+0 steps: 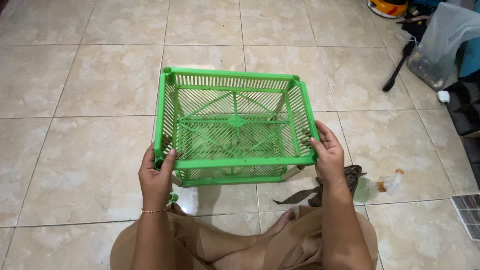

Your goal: The person assembles a green plastic stool by inserting white cylindrical legs into the base and attaching green caps. They then disassemble the stool, remove the legs and caps, and place the components into the green base tray.

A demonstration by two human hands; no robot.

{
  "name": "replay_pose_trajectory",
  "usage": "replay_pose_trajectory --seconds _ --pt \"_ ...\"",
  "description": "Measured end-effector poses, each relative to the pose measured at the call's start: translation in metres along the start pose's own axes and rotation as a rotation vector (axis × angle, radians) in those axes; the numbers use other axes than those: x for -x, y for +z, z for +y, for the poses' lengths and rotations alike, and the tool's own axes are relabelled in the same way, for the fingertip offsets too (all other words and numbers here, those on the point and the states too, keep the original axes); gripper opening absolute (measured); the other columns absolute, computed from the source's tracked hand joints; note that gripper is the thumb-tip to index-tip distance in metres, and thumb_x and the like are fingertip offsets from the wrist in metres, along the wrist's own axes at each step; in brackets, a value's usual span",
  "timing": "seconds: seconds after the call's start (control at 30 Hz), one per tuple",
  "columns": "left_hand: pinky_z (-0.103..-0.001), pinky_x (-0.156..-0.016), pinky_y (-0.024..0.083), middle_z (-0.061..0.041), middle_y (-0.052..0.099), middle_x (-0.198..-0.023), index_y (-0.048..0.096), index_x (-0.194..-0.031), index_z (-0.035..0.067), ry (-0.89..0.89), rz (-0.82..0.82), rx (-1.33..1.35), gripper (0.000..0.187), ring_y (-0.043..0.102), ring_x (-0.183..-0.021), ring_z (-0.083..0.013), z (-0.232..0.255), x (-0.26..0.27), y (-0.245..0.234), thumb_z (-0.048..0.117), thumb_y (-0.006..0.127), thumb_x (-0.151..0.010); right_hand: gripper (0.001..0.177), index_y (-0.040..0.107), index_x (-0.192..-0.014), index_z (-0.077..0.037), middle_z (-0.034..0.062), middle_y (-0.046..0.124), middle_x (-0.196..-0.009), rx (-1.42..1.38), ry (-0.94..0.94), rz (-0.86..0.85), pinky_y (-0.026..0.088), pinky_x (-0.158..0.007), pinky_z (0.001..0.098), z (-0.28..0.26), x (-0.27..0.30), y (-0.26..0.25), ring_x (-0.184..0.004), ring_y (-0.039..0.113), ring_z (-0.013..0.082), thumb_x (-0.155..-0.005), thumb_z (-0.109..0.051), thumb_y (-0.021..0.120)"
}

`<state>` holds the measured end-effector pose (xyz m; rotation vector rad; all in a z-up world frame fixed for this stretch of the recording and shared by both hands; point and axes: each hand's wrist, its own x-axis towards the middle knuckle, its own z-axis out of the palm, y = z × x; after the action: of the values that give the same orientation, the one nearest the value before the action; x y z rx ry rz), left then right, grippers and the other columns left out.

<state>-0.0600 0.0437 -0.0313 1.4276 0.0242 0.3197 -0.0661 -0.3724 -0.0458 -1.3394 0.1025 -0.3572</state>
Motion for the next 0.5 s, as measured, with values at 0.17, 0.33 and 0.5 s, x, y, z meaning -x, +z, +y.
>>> replay_pose_trajectory --seconds 0.17,0.33,0.5 --pt "-0.024 -0.083 0.055 -0.003 0.070 -0.110 0.058 -0.138 -0.002 -0.021 0.007 -0.026 0.041 0.066 -0.096 -0.0089 -0.001 0.002 -0.003 0.012 0.067 -0.100 0.052 0.045 -0.149 0.007 0.0166 0.057 -0.147 0.009 -0.002 -0.013 0.046 -0.108 0.0304 0.005 -0.001 -0.001 -0.132 0.057 0.0190 -0.097 0.007 0.052" --pt "-0.023 -0.083 0.054 -0.003 0.070 -0.110 0.061 -0.135 -0.001 -0.025 0.012 -0.038 0.038 0.064 -0.096 -0.0077 -0.003 0.000 -0.005 0.015 0.067 -0.101 0.052 0.045 -0.149 0.007 0.0167 0.058 -0.146 0.004 0.009 -0.001 0.046 -0.109 0.0303 0.012 -0.002 -0.005 -0.131 0.057 0.0188 -0.097 0.007 0.053" --pt "-0.023 -0.082 0.053 -0.002 0.069 -0.109 0.062 -0.135 0.000 -0.034 0.033 -0.077 0.038 0.061 -0.094 -0.0069 -0.006 -0.001 -0.008 0.019 0.067 -0.102 0.052 0.045 -0.148 0.007 0.0166 0.058 -0.145 0.003 0.037 -0.010 0.046 -0.108 0.0305 0.015 -0.002 -0.005 -0.129 0.058 0.0191 -0.097 0.008 0.052"
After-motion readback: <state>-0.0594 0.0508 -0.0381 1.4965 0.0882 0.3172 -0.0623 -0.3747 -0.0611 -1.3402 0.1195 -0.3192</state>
